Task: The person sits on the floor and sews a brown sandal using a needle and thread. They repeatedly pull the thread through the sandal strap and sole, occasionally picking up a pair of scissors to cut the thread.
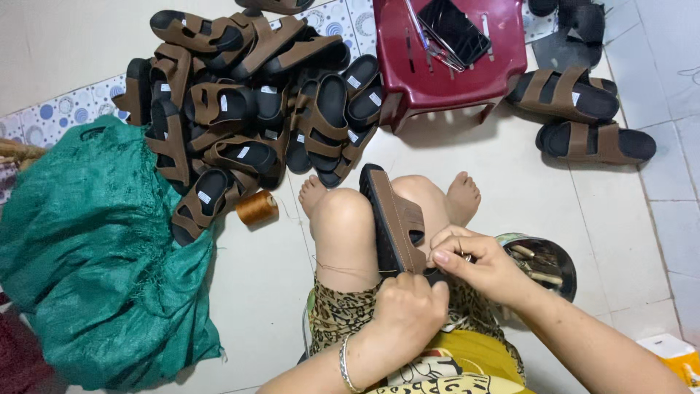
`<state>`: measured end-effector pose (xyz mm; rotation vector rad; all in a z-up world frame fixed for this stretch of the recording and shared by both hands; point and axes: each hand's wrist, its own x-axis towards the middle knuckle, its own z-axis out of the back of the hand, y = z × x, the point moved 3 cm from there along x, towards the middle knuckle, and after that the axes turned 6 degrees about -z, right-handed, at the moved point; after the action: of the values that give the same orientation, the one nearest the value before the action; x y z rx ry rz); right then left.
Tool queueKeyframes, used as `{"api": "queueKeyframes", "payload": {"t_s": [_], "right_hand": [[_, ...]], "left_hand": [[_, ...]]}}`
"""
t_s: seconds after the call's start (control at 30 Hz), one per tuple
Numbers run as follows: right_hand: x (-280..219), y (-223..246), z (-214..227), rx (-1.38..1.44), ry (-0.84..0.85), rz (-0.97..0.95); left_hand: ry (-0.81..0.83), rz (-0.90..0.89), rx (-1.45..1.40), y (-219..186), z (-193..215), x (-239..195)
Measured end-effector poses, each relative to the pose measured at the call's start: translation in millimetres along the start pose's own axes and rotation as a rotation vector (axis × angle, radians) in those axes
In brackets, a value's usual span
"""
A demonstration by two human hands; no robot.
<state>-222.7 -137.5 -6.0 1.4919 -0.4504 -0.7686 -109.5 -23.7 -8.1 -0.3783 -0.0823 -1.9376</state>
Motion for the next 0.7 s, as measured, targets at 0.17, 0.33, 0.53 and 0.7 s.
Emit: {"api": "queueKeyframes", "payload": {"t_s": [0.17,0.33,0.53,0.7], "right_hand": [[-8.2,-11.1,-13.2,0.571,0.229,-0.279],[-4.8,-21.4,-35.8,0.514,0.373,-0.471],[5.2,-34.3,-14.2,-0.639,0.006,0.059],[1.8,-99.1,207.2,-0.813,-0.860,-0.028]], "left_hand": [[0.142,0.043,-0.682,38.2,37.0,-14.4],[-0.063,0.430,-1.587,63.8,54.7,-38.0],[-0.791,0.743,-1.910,84.1,33.5,-30.7],[0.544,0.997,-0.957,89.6,13.8,-74.3]]}}
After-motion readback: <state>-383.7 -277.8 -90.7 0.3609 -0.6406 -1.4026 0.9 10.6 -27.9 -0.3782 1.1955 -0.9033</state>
